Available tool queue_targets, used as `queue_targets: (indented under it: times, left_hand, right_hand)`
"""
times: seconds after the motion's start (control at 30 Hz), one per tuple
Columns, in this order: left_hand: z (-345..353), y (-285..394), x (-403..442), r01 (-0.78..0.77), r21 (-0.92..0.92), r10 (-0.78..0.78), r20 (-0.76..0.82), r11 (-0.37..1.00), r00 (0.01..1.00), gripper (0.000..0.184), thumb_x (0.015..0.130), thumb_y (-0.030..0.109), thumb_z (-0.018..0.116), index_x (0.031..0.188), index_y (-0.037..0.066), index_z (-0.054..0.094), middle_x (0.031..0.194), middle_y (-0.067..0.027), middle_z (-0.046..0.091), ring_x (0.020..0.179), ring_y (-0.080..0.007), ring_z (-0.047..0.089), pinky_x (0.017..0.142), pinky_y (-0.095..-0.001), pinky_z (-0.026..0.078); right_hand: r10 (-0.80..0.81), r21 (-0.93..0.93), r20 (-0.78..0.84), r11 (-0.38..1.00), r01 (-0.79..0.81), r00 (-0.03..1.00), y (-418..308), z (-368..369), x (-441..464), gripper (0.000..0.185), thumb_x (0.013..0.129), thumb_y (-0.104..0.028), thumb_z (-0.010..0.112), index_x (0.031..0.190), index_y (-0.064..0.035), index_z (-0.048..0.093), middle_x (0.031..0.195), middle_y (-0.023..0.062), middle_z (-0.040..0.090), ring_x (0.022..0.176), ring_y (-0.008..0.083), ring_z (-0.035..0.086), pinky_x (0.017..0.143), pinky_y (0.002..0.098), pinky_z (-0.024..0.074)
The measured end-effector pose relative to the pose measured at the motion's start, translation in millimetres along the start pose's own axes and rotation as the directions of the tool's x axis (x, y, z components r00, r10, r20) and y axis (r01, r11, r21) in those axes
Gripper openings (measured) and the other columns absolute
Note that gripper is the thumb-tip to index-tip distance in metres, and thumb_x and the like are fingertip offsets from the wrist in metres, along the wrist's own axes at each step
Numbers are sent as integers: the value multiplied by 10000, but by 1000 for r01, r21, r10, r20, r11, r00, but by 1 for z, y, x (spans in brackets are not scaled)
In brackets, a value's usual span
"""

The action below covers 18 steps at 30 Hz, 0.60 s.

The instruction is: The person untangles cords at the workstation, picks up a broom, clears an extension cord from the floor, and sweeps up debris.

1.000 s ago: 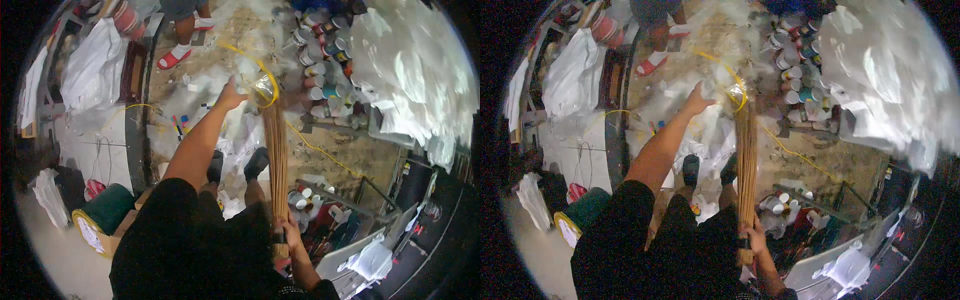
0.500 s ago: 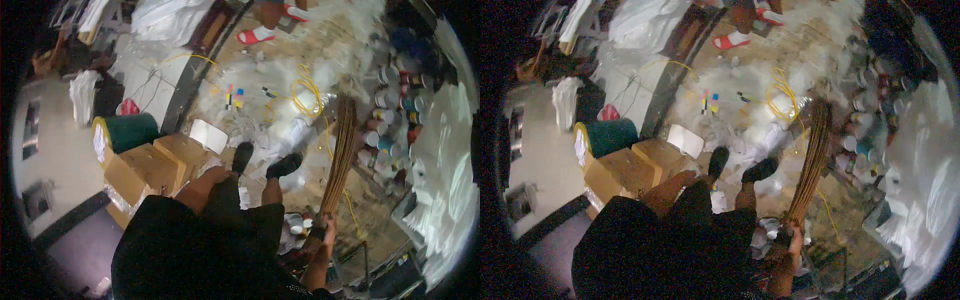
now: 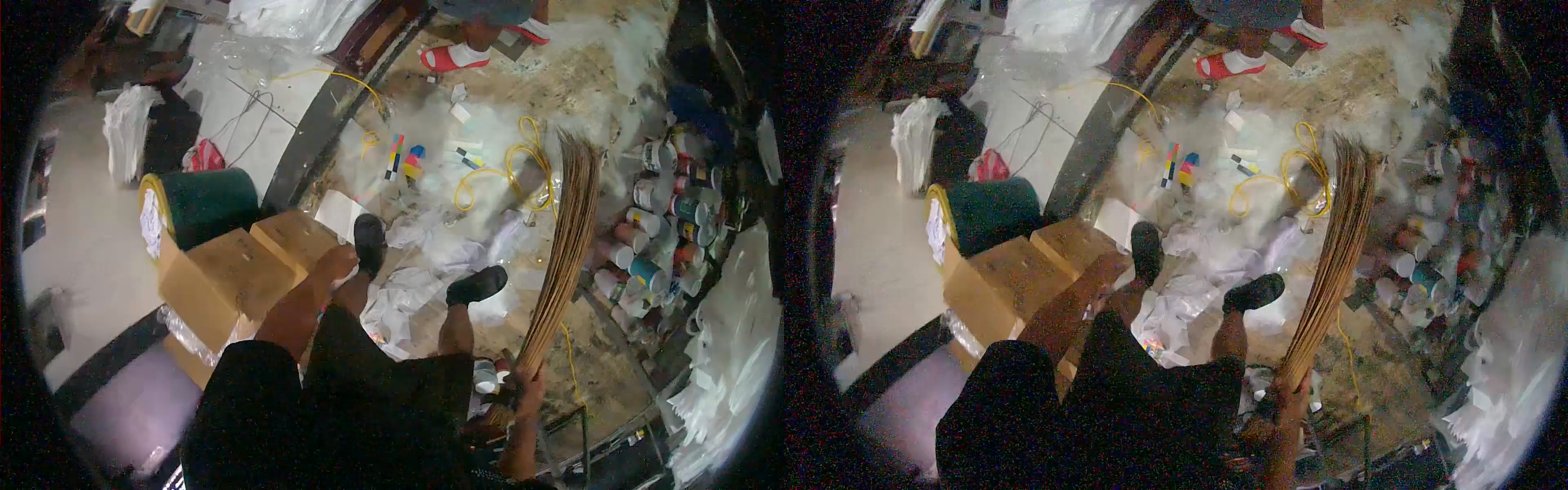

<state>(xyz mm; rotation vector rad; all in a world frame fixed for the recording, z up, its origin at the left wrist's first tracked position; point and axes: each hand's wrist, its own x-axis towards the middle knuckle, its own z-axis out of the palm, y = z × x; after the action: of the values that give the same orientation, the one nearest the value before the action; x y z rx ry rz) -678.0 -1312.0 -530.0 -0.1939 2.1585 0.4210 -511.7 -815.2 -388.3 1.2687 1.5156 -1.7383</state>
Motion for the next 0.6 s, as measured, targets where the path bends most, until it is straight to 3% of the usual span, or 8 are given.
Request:
queue_targets:
  times: [0.1,0.23,0.3,0.37,0.4,0.43,0.5,0.6]
  left_hand:
    - [8,-44,76,-53,-87,55,26,995,998,334,784,281,583,981,12,614,1014,-206,608,945,-368,578,833,-438,457]
    - [24,-94,208,-37,-62,32,-67,997,997,312,769,248,583,963,4,608,967,-211,620,918,-376,590,812,-442,473]
    - [110,-184,321,-347,137,368,-174,928,914,297,775,222,558,965,-3,591,924,-227,617,898,-382,594,790,-443,484]
    - [112,-181,371,-84,-198,75,-52,977,996,264,794,191,511,982,20,582,937,-210,607,912,-366,596,766,-462,490]
    - [96,-160,367,-112,17,113,-179,994,977,258,798,180,494,991,33,583,960,-192,601,933,-353,593,758,-472,490]
    - [70,-135,359,-110,232,178,-295,966,939,256,802,168,477,1000,46,585,983,-173,594,954,-340,590,750,-481,491]
    - [72,-139,409,-73,317,143,-204,946,968,267,793,160,481,1018,55,579,1107,-162,555,988,-343,579,798,-486,474]
    - [52,-128,447,35,270,103,-478,962,872,473,797,217,514,1246,84,444,1350,-180,374,1159,-368,458,913,-535,398]
  right_hand:
    - [-255,-2,-220,965,261,942,-35,77,10,694,790,-216,661,1366,-48,312,966,60,549,789,155,537,643,271,449]
    - [-344,-217,-172,927,305,923,-8,105,85,686,783,-202,649,1361,-26,323,1026,73,543,847,187,533,722,299,440]
    - [-364,-270,-134,908,320,922,-5,125,122,695,787,-222,658,1365,-34,321,1015,71,542,837,181,536,712,306,449]
    - [-112,-163,-149,983,88,983,-5,147,154,609,850,-84,570,1394,-65,296,1321,94,414,1114,211,468,872,285,429]
    - [-192,-285,-158,948,141,969,21,122,186,589,880,-263,558,1368,-43,311,1090,114,540,957,232,540,771,319,461]
    - [-171,-307,-165,945,114,971,28,123,197,589,880,-263,558,1368,-43,311,1090,114,540,957,232,540,771,319,461]
    - [-281,-518,38,815,259,959,36,134,230,585,889,-158,551,1400,-92,276,1135,98,540,943,192,552,752,315,499]
    - [-83,-459,73,882,108,994,111,55,260,604,887,-222,551,1403,-89,265,1090,108,566,900,191,570,721,330,505]
